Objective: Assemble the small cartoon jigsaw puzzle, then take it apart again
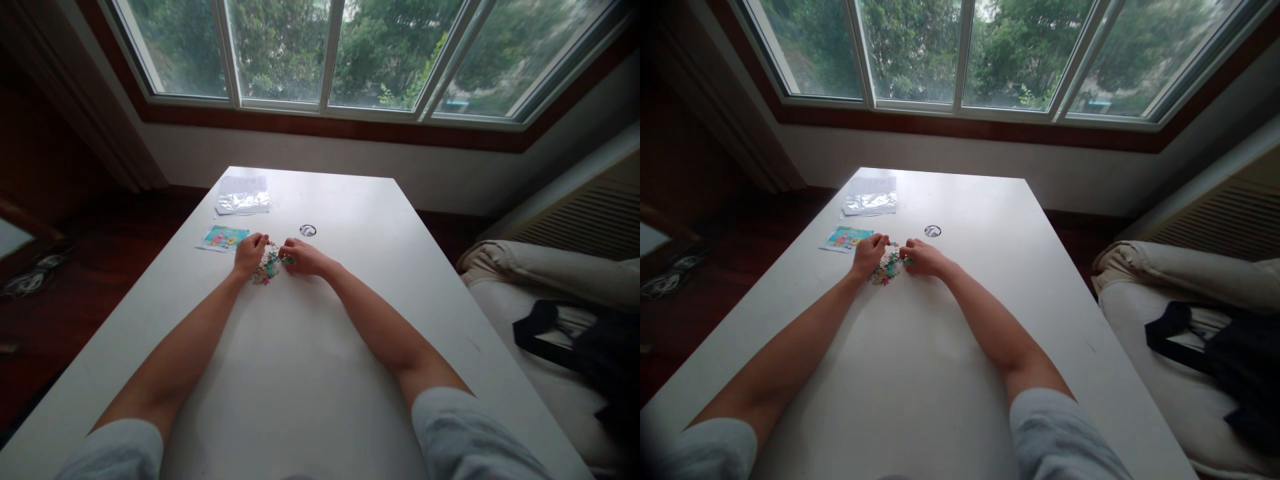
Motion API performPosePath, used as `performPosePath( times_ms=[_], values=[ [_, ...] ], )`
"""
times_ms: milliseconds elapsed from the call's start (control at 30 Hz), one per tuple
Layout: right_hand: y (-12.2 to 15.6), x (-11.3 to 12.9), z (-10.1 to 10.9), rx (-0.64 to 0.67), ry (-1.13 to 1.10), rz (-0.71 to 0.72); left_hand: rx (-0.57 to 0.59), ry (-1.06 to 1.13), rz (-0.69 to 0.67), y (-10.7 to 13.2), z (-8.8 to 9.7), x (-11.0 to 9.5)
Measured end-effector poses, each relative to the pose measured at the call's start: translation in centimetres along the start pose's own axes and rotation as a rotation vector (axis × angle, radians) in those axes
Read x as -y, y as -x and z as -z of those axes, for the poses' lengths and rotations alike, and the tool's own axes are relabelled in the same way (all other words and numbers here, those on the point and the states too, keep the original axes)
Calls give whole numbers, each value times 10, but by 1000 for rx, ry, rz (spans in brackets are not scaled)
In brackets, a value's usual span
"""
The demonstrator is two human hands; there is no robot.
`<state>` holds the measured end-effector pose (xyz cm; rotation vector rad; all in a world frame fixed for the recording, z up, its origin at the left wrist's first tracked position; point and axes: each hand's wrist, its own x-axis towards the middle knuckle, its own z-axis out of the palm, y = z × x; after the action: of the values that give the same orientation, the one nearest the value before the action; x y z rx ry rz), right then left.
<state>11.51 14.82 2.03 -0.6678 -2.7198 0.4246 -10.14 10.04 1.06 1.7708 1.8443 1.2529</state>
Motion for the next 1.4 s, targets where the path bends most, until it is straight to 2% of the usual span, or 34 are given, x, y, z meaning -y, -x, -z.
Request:
performPosePath(
  times_ms=[233, 367, 533, 633, 733, 833, 933, 1033, 1133, 1200, 1300, 1400],
  values=[
    [-3, 4, 4, 26, 96, -156, 21, 145, 2, -1, -6, 4],
    [-5, 6, 1, 25, 93, -160, 10, 294, 66, -3, -12, 6],
    [-6, 5, 0, 42, 6, -155, -8, 399, 83, -4, -12, 8],
    [-6, 6, -1, 81, -49, -184, -43, 526, 141, -5, -11, 8],
    [-7, 7, -3, 49, -24, -230, -109, 684, 223, -7, -9, 8],
    [-8, 8, -4, 37, 34, -261, -127, 728, 278, -10, -5, 9],
    [-9, 10, -1, 60, 66, -249, -111, 605, 264, -14, 1, 11],
    [-8, 16, 3, 106, 102, -233, -37, 325, 169, -17, 11, 15],
    [-7, 23, 4, 122, 168, -252, 117, -71, 5, -18, 23, 19],
    [-7, 26, 3, 119, 202, -276, 270, -225, -94, -17, 32, 19],
    [-7, 25, -1, 102, 214, -299, 427, -309, -152, -14, 41, 16],
    [-9, 20, -5, 54, 155, -291, 464, -308, -166, -11, 45, 10]
  ],
)
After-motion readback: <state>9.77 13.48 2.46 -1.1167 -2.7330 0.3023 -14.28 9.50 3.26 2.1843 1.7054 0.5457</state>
